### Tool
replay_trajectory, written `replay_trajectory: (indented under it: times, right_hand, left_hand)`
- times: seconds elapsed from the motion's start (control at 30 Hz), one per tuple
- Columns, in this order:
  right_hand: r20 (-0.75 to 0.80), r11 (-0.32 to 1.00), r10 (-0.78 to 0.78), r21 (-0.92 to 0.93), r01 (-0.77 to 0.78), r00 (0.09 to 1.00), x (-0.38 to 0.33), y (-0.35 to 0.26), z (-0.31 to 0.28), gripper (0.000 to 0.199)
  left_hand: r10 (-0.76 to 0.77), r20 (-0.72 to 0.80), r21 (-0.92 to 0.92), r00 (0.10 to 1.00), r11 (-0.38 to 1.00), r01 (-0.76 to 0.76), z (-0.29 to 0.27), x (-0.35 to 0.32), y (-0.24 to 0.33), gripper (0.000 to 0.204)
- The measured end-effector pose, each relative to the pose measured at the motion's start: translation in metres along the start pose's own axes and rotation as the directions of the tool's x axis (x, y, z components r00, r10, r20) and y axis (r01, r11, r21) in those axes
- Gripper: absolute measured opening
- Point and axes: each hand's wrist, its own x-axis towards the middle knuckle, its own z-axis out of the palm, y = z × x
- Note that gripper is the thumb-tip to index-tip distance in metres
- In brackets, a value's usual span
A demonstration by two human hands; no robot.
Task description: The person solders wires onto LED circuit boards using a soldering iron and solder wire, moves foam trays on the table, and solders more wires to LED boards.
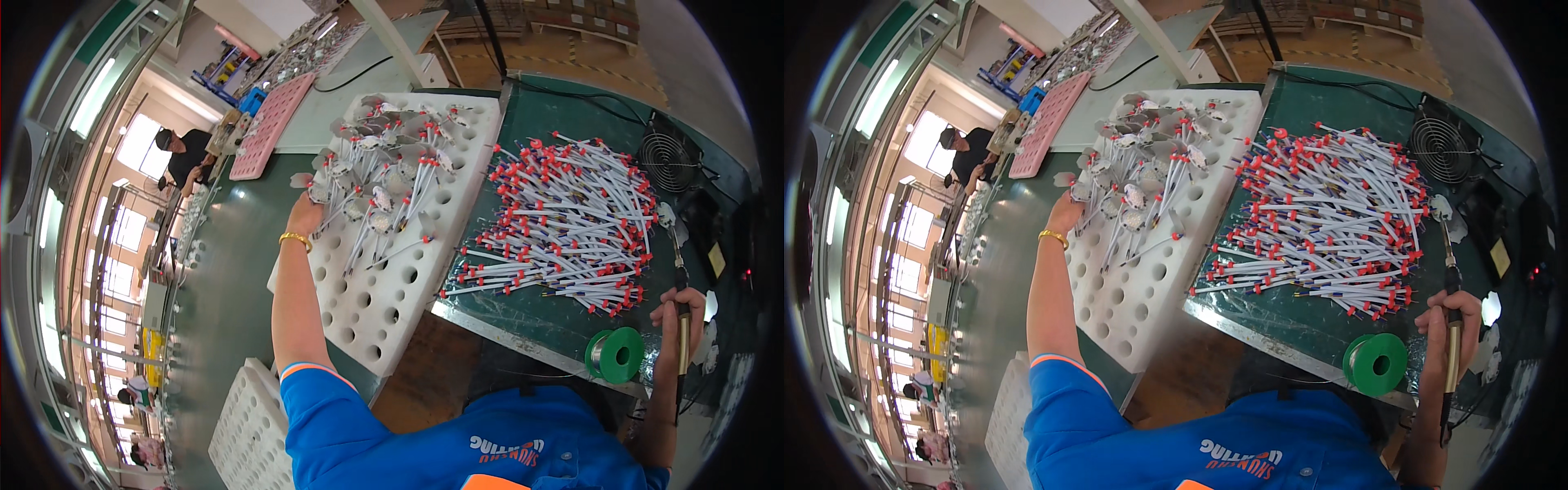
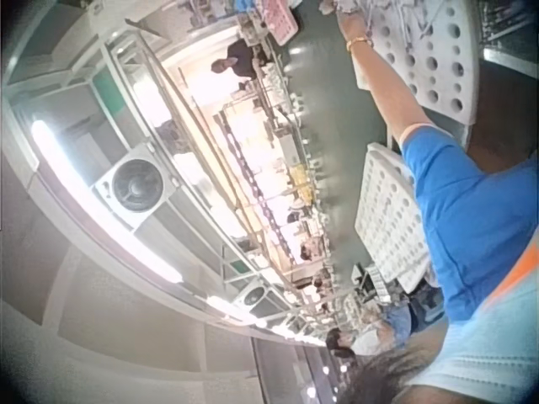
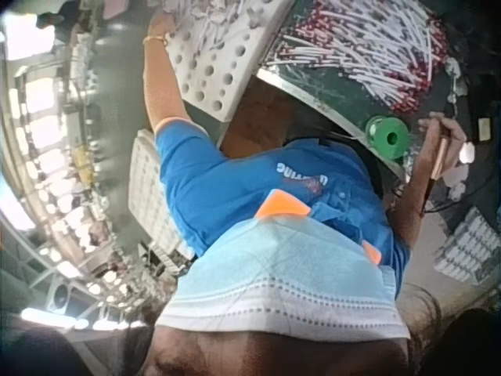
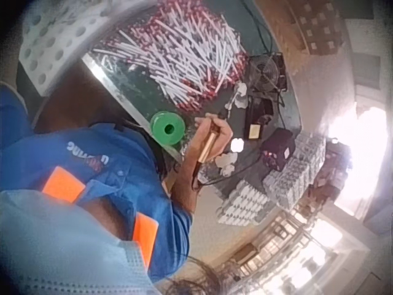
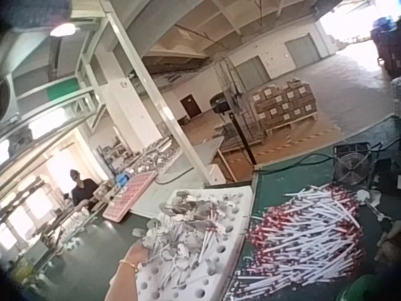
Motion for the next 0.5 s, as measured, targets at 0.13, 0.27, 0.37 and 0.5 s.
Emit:
replay_trajectory:
  times: [0.13, 0.27, 0.37, 0.5]
  right_hand:
    - [-0.004, 1.0, -0.006, -0.018, 0.006, 1.0, 0.002, -0.005, 0.003, 0.015]
    - [0.006, 1.0, 0.008, -0.027, -0.008, 1.0, 0.002, -0.004, 0.004, 0.013]
    - [0.011, 1.0, 0.011, -0.025, -0.01, 1.0, 0.002, -0.005, 0.004, 0.012]
    - [-0.001, 0.999, 0.017, -0.038, -0.017, 1.0, 0.001, -0.006, 0.004, 0.011]
  left_hand:
    - [-0.21, -0.066, 0.017, 0.975, 0.977, 0.212, -0.002, -0.011, 0.018, 0.063]
    - [-0.154, -0.108, 0.049, 0.982, 0.986, 0.16, 0.004, -0.021, -0.002, 0.062]
    - [-0.072, -0.153, 0.113, 0.986, 0.989, 0.09, 0.008, -0.023, -0.01, 0.055]
    - [-0.104, -0.18, -0.13, 0.978, 0.988, 0.081, 0.011, -0.023, 0.002, 0.04]
